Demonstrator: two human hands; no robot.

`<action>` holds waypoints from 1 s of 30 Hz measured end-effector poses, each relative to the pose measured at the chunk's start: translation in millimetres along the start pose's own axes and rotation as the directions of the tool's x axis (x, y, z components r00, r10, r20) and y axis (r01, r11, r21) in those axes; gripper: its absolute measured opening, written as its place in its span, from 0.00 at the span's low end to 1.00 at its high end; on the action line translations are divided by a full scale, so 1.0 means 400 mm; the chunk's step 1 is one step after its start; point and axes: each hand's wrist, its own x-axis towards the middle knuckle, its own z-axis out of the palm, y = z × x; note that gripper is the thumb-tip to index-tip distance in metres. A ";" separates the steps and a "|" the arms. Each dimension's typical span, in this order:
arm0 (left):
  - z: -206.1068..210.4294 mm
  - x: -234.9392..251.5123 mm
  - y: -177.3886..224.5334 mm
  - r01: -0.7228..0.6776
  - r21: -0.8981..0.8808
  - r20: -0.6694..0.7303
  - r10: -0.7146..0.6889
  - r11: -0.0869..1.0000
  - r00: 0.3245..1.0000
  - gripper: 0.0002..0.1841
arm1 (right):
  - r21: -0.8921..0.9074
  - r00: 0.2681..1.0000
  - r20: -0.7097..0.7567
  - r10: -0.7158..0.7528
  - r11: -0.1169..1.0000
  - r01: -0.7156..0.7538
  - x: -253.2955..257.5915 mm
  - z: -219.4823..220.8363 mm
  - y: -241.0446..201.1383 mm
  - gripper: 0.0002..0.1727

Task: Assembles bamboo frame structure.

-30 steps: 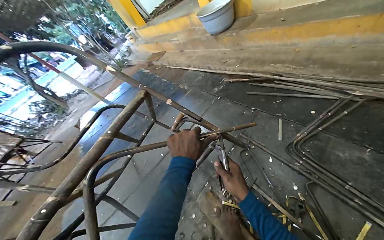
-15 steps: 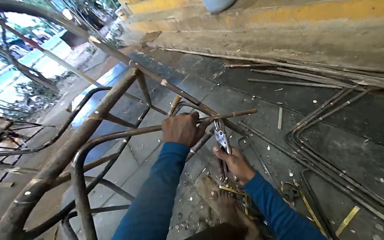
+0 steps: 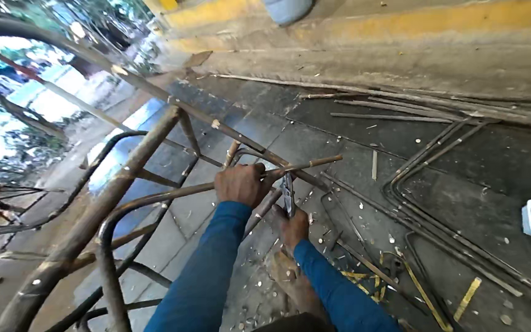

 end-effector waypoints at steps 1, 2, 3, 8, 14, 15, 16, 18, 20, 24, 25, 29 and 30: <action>-0.004 -0.001 0.000 0.002 0.007 0.008 -0.002 1.000 1.000 0.40 | -0.068 0.999 -0.028 -0.016 0.998 0.014 0.011 -0.004 0.009 0.32; -0.010 -0.003 -0.002 0.003 0.011 0.023 -0.003 1.000 1.000 0.39 | -0.119 0.999 -0.046 -0.029 0.993 0.023 0.016 -0.009 0.015 0.32; -0.015 -0.003 -0.004 0.001 0.001 0.033 -0.001 1.000 0.999 0.37 | -0.167 0.998 -0.058 -0.036 0.986 0.026 0.020 -0.017 0.018 0.32; -0.065 0.008 -0.014 0.039 -0.098 0.126 -0.026 0.994 0.992 0.35 | -0.429 0.996 -0.046 -0.076 0.902 0.049 0.016 -0.101 0.036 0.35; -0.055 -0.008 0.042 0.021 -0.040 0.169 -0.014 0.999 0.986 0.36 | -0.509 0.963 0.253 -0.088 0.835 0.210 -0.040 -0.288 0.015 0.33; -0.053 -0.009 0.052 0.010 -0.023 0.158 -0.006 1.000 0.987 0.38 | -0.474 0.957 0.281 -0.077 0.856 0.208 -0.038 -0.311 0.013 0.33; -0.050 -0.009 0.061 0.000 -0.002 0.145 0.000 1.000 0.989 0.39 | -0.433 0.953 0.295 -0.075 0.878 0.203 -0.033 -0.331 0.010 0.32; -0.046 -0.007 0.070 -0.001 0.024 0.141 -0.002 1.000 0.990 0.39 | -0.337 0.948 0.307 -0.083 0.922 0.189 -0.019 -0.362 0.000 0.32; -0.040 -0.006 0.072 -0.003 0.045 0.128 -0.003 0.999 0.992 0.40 | -0.286 0.945 0.301 -0.128 0.933 0.218 0.001 -0.384 -0.001 0.31; -0.034 -0.006 0.074 0.005 0.072 0.075 -0.011 0.997 0.997 0.42 | -0.351 0.943 0.298 -0.146 0.902 0.250 0.024 -0.405 -0.013 0.30; -0.034 -0.008 0.073 0.015 0.077 0.061 -0.020 0.997 0.998 0.43 | -0.364 0.944 0.298 -0.145 0.897 0.253 0.028 -0.406 -0.017 0.30; -0.034 -0.010 0.079 0.054 0.101 0.055 -0.060 0.993 0.997 0.45 | -0.397 0.938 0.299 -0.178 0.870 0.291 0.044 -0.403 -0.028 0.30; -0.033 -0.010 0.083 0.059 0.111 0.046 -0.064 0.992 0.997 0.46 | -0.398 0.935 0.301 -0.187 0.867 0.301 0.048 -0.403 -0.028 0.30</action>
